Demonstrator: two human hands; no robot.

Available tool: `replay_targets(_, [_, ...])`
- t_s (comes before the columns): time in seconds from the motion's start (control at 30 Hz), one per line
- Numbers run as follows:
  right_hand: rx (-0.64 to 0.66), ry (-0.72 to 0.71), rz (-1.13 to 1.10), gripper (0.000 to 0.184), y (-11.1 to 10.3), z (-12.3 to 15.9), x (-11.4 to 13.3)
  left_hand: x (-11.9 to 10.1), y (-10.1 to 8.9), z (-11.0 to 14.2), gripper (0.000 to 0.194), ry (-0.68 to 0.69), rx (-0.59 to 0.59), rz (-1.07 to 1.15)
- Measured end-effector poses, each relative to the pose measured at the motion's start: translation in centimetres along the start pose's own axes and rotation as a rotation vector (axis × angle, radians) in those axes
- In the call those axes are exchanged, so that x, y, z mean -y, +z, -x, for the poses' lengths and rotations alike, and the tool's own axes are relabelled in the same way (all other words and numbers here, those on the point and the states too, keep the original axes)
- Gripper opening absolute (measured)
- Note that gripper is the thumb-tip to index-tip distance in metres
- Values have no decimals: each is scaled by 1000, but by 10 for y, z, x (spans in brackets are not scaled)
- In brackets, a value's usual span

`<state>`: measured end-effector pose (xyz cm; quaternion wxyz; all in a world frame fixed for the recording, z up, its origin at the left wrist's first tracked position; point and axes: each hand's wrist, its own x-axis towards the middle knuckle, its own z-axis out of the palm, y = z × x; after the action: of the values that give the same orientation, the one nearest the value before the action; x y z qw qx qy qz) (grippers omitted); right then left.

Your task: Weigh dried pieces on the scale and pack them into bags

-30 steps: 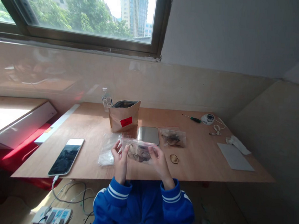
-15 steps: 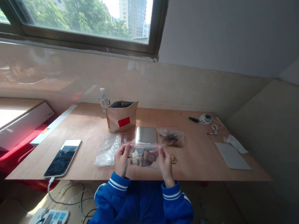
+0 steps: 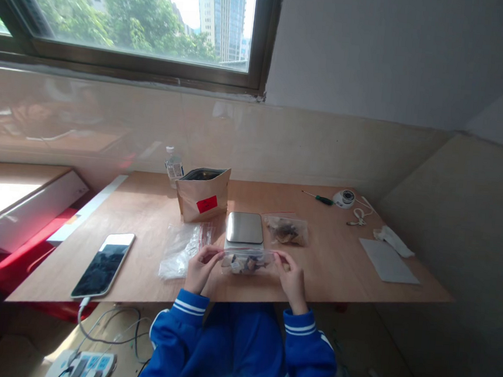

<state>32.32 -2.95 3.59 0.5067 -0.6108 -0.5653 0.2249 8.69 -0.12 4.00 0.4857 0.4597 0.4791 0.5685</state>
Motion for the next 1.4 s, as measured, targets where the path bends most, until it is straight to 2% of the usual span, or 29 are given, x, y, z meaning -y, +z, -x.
replay_targets(0.23, [-61, -132, 101, 24, 3, 3, -6, 7, -10, -2, 18, 126, 13, -159])
replay_targets(0.37, [-64, -142, 124, 22, 3, 4, -7, 7, -12, -1, 16, 202, -7, -235])
replay_targets(0.47, [-55, -212, 189, 22, -1, 2, 2, 2, -9, 1, 13, 213, -24, -225])
replay_targets(0.57, [-48, -337, 357, 27, 3, -2, 26, -3, -4, 4, 12, 220, -2, -230])
replay_targets(0.67, [126, -439, 445, 32, 20, -5, 56, -6, 0, 5, 11, 316, 47, -329])
replay_targets(0.8, [375, -524, 486, 13, 50, -12, 78, -5, -2, 5, 12, 478, 73, -484])
replay_targets(0.9, [451, -568, 570, 15, 62, -19, 78, -3, -5, 5, 11, 564, 66, -575])
replay_targets(1.03, [436, -587, 624, 17, 66, -23, 72, -1, -4, 6, 12, 617, 64, -630])
replay_targets(1.27, [378, -557, 631, 19, 61, -19, 66, -1, -4, 7, 12, 602, 2, -627])
replay_targets(1.4, [351, -550, 641, 22, 54, -20, 62, -1, -5, 7, 13, 580, 32, -603])
